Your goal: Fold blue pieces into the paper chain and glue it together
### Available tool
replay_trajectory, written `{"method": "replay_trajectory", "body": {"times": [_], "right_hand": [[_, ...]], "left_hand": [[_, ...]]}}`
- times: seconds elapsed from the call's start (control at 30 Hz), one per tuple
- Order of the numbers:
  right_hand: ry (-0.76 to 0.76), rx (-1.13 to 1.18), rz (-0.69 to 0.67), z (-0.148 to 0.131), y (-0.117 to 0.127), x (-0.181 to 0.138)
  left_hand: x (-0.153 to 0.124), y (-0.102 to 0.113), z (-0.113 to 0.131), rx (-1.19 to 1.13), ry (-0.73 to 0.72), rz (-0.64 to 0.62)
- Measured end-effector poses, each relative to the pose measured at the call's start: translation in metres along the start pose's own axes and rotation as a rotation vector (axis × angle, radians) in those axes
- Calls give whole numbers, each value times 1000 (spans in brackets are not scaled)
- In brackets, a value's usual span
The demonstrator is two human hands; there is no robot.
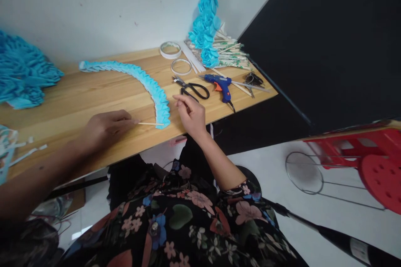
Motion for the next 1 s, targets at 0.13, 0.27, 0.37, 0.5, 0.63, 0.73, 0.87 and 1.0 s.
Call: {"method": "replay_trajectory", "body": {"times": [0.13,0.27,0.37,0.5,0.63,0.73,0.87,1.0], "right_hand": [[125,-75,-21,-5,2,-21],[135,-96,-21,-6,4,-28],[105,-67,6,-5,5,-28],[126,-55,-4,-5,6,-29],[139,-106,-21,-4,5,-31],[155,-125,-33,-5,5,-32],[157,-122,-38,-6,5,-31],[166,-93,-50,-6,5,-32]], "left_hand": [[2,-2,-1,77,-63,-20],[5,-2,-2,92,-92,-41],[6,-1,-3,79,-90,-42],[6,-1,1,59,-126,-59],[6,-1,4,24,-69,-59],[4,-1,6,6,-46,-63],[3,0,7,3,-97,-45],[2,-1,4,-38,-82,-53]]}}
Point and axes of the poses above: each hand's wrist, its own x-axis towards the middle knuckle, its own y-axis out of the back of the hand, z = x × y, the point moved 3 cm from there along x, towards the middle knuckle, and after that the axes turned 14 degrees about -x, right-handed, at the moved point
